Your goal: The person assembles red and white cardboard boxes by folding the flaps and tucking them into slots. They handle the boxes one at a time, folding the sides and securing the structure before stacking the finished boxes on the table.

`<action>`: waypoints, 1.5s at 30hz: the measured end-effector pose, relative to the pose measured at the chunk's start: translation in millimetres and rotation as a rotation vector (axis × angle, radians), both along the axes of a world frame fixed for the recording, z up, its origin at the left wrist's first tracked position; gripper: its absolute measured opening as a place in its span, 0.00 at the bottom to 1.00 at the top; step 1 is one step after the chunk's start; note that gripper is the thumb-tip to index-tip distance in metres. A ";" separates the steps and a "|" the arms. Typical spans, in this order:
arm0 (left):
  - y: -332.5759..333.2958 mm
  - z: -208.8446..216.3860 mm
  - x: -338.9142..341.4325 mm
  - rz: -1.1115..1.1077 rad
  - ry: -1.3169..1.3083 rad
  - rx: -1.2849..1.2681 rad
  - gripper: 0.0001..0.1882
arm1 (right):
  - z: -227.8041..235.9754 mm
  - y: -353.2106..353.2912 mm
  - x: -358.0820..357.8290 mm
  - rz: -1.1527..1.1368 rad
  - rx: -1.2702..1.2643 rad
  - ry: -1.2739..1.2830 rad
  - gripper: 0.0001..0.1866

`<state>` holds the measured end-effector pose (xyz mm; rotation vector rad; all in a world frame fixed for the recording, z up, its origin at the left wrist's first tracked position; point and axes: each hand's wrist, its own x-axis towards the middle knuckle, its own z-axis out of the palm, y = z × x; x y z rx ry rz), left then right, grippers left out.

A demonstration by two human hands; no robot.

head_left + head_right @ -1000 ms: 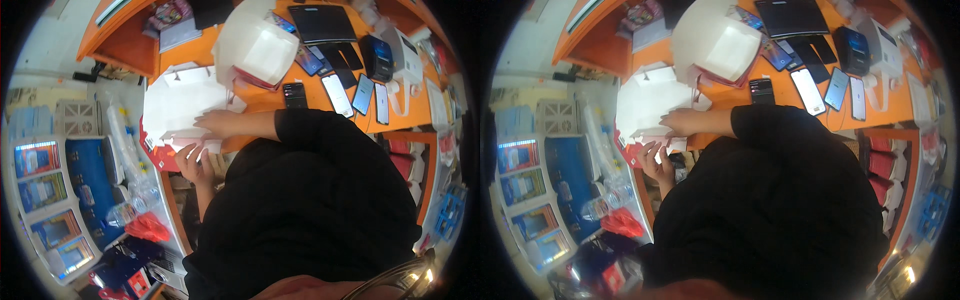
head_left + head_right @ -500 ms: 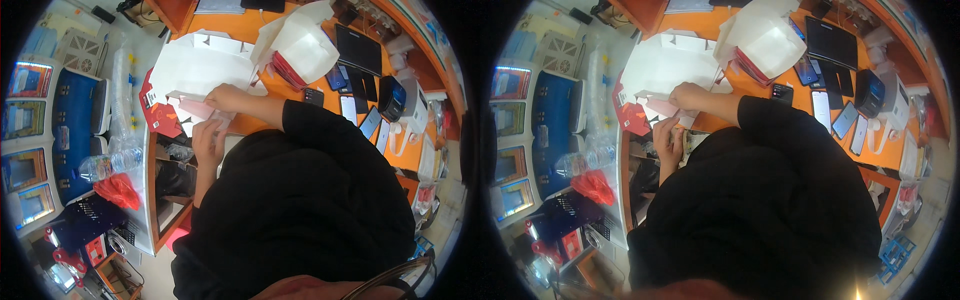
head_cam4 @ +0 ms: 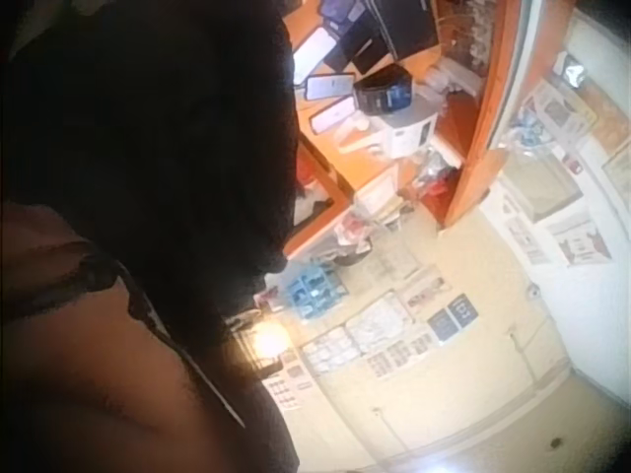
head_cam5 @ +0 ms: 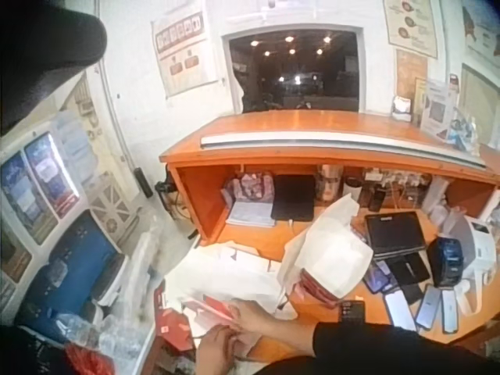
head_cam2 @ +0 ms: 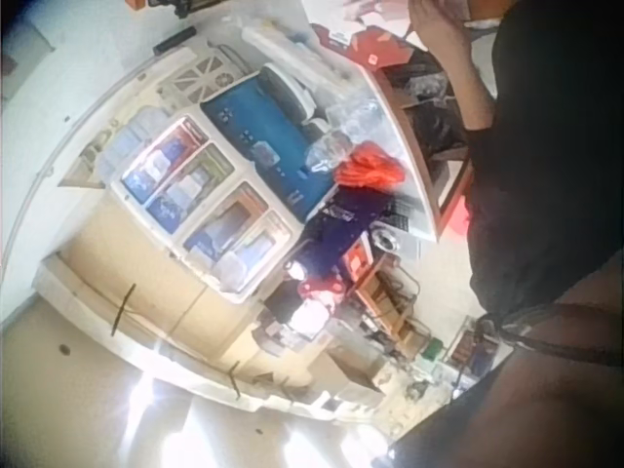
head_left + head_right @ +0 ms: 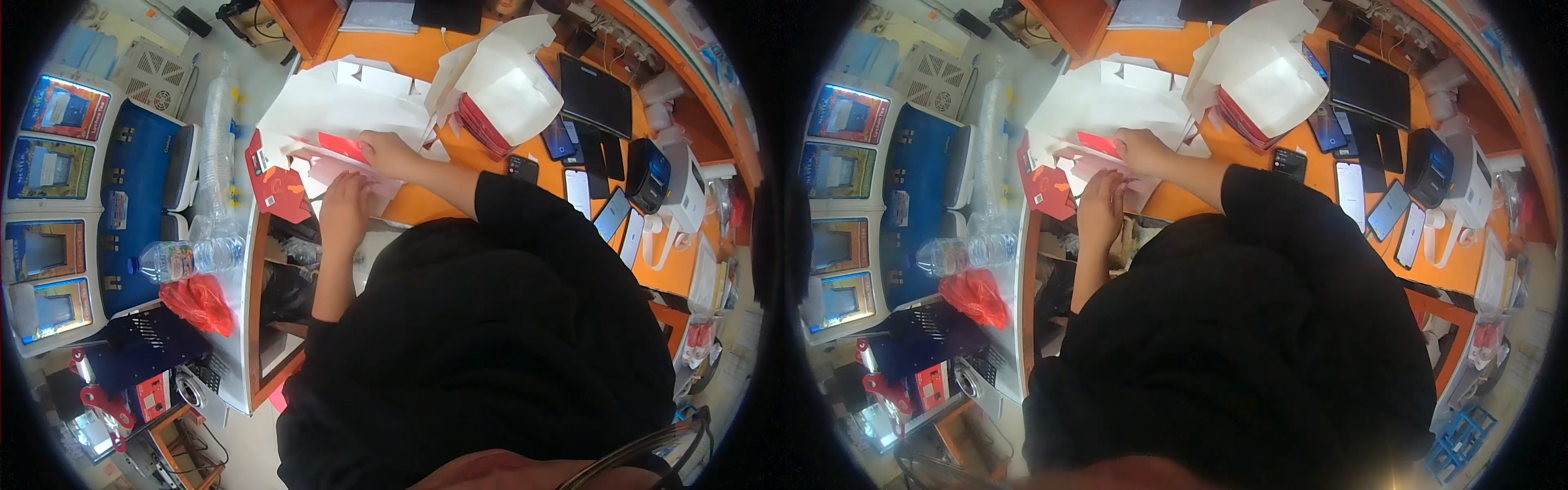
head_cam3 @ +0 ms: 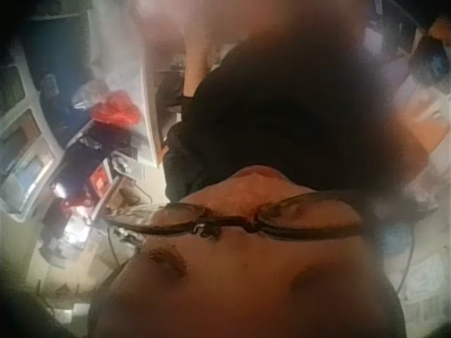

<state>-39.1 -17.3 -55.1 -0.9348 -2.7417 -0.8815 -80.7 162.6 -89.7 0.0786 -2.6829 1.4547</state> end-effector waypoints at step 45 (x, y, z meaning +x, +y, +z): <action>-15.0 165.5 50.6 -0.611 -0.078 -0.084 0.14 | 210.8 74.1 47.1 0.189 -0.739 -0.382 0.29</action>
